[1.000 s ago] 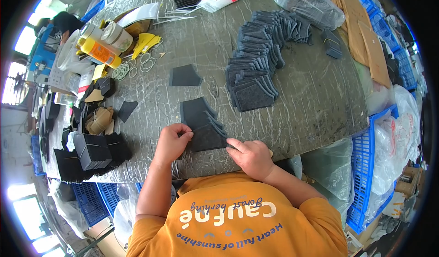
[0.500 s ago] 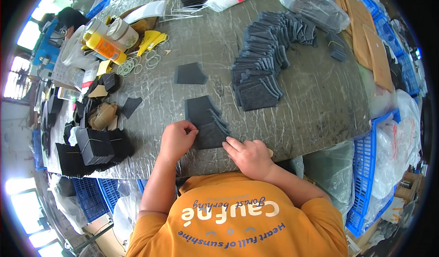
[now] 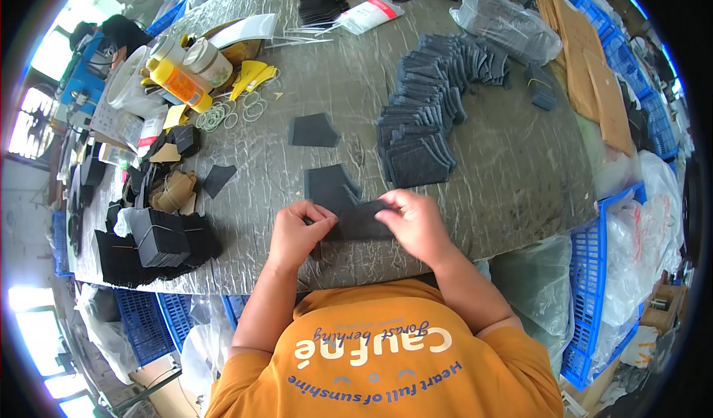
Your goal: Organizing, stacking, and bundling small black shoe upper components with rubber bands in a manufacturing setting.
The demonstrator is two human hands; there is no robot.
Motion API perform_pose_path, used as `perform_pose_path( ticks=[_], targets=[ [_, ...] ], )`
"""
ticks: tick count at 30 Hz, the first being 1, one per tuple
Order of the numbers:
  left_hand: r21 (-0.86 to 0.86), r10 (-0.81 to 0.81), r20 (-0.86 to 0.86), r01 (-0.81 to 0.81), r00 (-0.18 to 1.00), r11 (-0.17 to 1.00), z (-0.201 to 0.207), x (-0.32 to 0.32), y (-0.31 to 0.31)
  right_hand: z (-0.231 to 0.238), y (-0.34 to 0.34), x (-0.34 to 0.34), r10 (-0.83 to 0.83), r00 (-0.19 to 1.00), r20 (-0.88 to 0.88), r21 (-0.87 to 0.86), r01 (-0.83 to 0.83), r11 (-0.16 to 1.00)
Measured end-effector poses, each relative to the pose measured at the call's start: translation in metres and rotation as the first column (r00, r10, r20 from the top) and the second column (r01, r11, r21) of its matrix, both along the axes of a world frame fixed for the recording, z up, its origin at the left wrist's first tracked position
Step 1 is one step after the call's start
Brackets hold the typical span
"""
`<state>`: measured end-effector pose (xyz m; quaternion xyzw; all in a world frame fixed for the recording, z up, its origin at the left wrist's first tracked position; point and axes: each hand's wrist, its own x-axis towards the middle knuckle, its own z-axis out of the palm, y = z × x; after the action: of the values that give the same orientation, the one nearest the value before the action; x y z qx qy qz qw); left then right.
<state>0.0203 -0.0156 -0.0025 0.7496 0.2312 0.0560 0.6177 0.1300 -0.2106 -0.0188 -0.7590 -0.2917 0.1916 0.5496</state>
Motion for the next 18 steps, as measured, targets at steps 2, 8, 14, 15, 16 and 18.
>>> perform_pose_path(
  ticks=[2,8,14,15,16,18],
  targets=[
    [-0.153,0.056,0.069,-0.045,0.996,0.987,-0.001,0.004,-0.001,-0.008,-0.013,0.023,-0.162,0.987,0.022,0.002,0.162,0.987],
    [0.011,0.114,0.194,-0.118,0.974,0.993,0.006,0.001,-0.025,0.018,-0.01,0.011,-0.091,0.912,0.399,-0.001,0.099,0.995],
    [0.49,-0.189,0.237,0.051,0.953,0.87,0.011,-0.004,-0.041,0.017,0.011,-0.041,0.247,0.968,-0.035,0.093,-0.243,0.966],
    [0.436,-0.198,0.209,0.09,0.958,0.896,0.012,-0.007,-0.041,0.017,0.011,-0.04,0.297,0.952,-0.077,0.098,-0.289,0.952],
    [0.378,-0.209,0.182,0.128,0.961,0.917,0.012,-0.01,-0.041,0.016,0.01,-0.04,0.297,0.952,-0.079,0.099,-0.289,0.952],
    [0.312,-0.23,0.173,0.168,0.958,0.935,0.008,-0.014,-0.04,0.012,0.009,-0.039,0.374,0.851,-0.369,0.176,-0.332,0.927]
  ],
)
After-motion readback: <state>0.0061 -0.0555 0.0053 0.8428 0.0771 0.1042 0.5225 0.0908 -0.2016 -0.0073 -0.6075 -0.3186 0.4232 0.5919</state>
